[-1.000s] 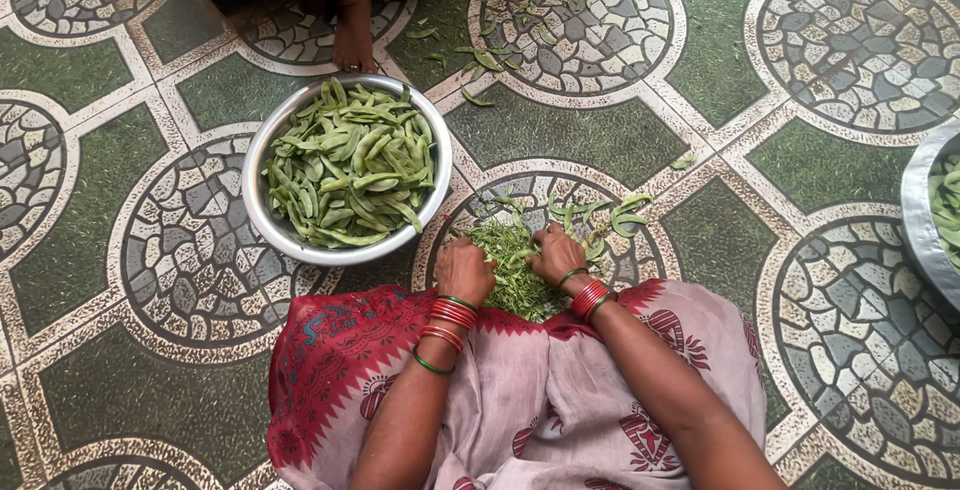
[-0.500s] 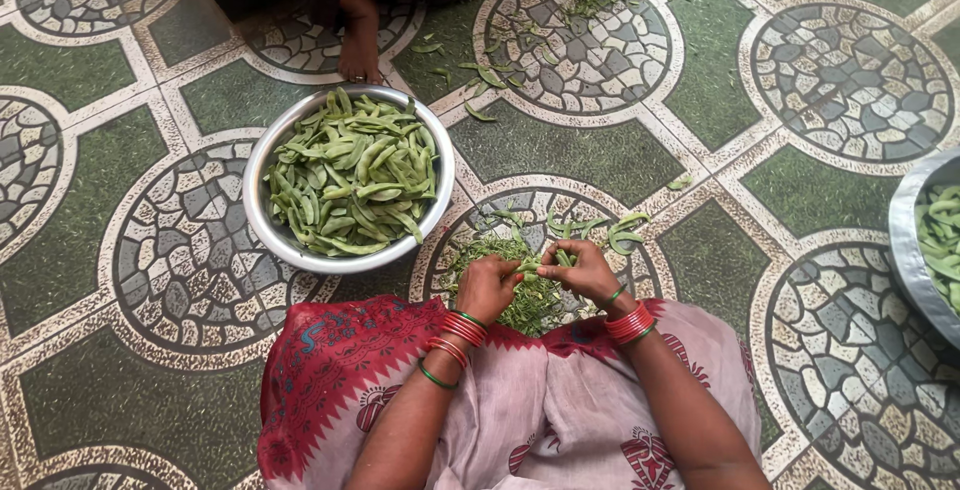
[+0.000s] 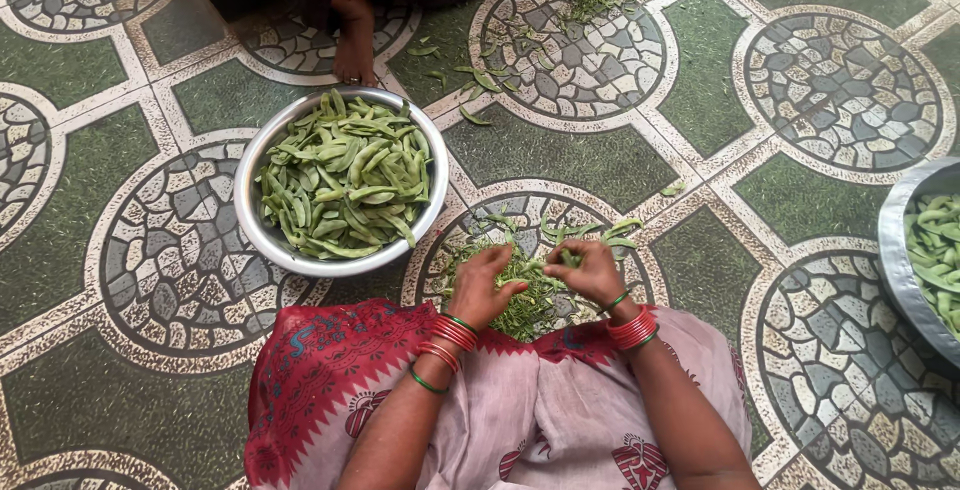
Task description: The person sits on the floor stringing and trimming flat green beans by hand, snapping off the stem ends and pulling the strings, dropping the trimmed beans into a metal bowl and the discarded ends onto the floor beside them.
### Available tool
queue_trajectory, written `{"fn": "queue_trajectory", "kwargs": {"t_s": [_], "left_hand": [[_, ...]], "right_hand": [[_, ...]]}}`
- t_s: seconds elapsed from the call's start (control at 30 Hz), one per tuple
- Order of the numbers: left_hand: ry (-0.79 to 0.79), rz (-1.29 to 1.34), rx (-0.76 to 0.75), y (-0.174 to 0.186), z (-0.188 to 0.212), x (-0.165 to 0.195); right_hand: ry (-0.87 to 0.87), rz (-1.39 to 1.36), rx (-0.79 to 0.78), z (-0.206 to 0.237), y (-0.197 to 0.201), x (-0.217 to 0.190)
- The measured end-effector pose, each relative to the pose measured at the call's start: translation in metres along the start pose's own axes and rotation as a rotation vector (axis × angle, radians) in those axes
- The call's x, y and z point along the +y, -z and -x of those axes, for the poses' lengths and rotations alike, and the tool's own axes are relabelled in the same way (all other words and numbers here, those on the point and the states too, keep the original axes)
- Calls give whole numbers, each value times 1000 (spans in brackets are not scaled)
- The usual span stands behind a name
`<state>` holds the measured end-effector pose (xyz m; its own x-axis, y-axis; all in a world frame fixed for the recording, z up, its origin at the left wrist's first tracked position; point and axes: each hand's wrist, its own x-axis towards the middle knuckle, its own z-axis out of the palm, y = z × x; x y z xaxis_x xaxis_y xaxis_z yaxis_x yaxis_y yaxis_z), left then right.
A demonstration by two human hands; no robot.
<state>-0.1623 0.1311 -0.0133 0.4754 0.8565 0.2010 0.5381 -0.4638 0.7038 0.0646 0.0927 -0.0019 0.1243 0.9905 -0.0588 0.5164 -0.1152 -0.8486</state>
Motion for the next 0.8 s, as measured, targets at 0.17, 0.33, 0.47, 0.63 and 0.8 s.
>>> {"fn": "queue_trajectory", "kwargs": {"t_s": [0.17,0.33,0.47,0.63,0.8], "left_hand": [[-58,5,-3,-14,3,-5],[111,-16,-107,-10,1,-18],[76,-18,2,-11,2,-19],[-30,253,108,-22,2,-30],[483,398,-184,-31,1,-41]], "right_hand": [[149,33,-33,3,-14,-12],[85,-10,50,1,-3,-13],[34,-65,57,0,6,-11],[87,-66,34,2,1,-10],[126,-48,25,1,-7,-8]]}}
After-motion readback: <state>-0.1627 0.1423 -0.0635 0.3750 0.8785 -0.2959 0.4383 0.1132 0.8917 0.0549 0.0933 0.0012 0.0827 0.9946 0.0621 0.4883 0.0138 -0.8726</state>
